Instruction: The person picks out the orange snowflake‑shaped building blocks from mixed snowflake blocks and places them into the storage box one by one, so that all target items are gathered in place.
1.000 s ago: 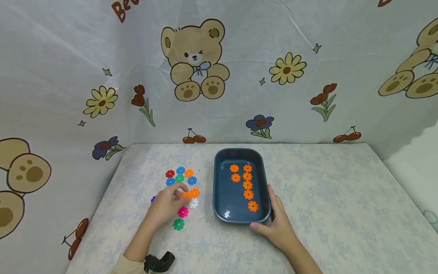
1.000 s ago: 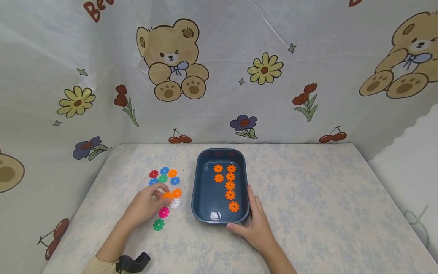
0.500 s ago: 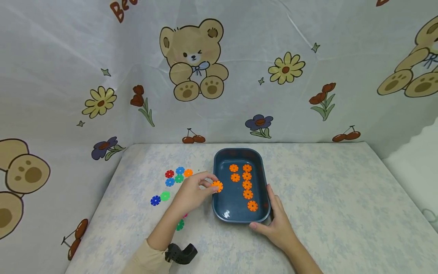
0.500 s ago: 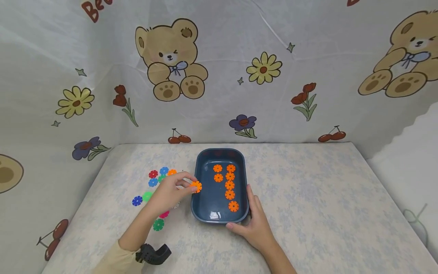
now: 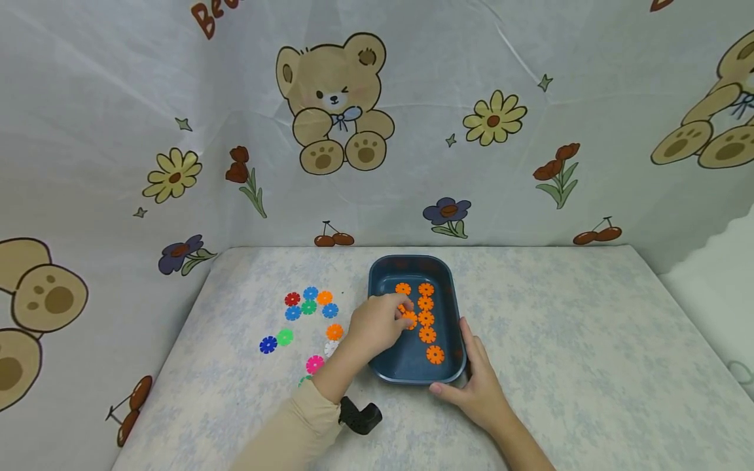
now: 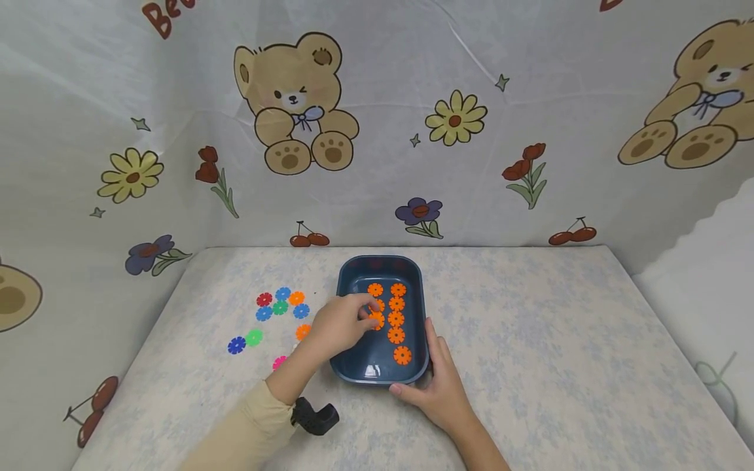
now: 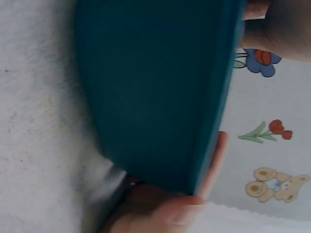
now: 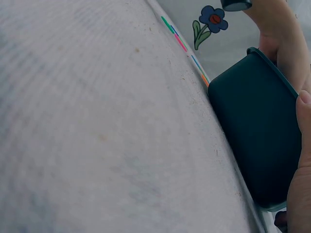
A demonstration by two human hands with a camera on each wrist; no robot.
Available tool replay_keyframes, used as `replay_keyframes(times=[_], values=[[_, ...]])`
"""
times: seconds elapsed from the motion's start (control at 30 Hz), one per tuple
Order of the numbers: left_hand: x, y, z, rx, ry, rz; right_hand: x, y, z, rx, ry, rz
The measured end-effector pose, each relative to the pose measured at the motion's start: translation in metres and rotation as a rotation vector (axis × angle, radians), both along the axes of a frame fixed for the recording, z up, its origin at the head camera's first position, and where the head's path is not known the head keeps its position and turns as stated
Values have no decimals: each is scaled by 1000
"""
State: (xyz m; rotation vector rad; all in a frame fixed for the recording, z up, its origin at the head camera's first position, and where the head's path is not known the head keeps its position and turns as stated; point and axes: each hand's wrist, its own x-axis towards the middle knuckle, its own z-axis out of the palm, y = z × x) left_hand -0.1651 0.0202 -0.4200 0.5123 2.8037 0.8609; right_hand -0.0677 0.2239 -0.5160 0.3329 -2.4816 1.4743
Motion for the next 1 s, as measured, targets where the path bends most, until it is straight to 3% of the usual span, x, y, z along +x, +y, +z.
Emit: replay_keyframes(times=[0.1,0.23,0.43,0.73,1.0], values=[[-1,7,-5,-112,91,18,-1,0,0,2,-1,2],[-3,13,-8,-219,160,19,-1,-1,0,12,8,-1],[-5,18,-12,-326,184,-8,0,-1,2,40,13,-13],[-7,27,-23,-445,256,15,1,-2,2,20,20,-20],[-5,29,-22,-503,269,20,7,-12,27,13,36,-20]])
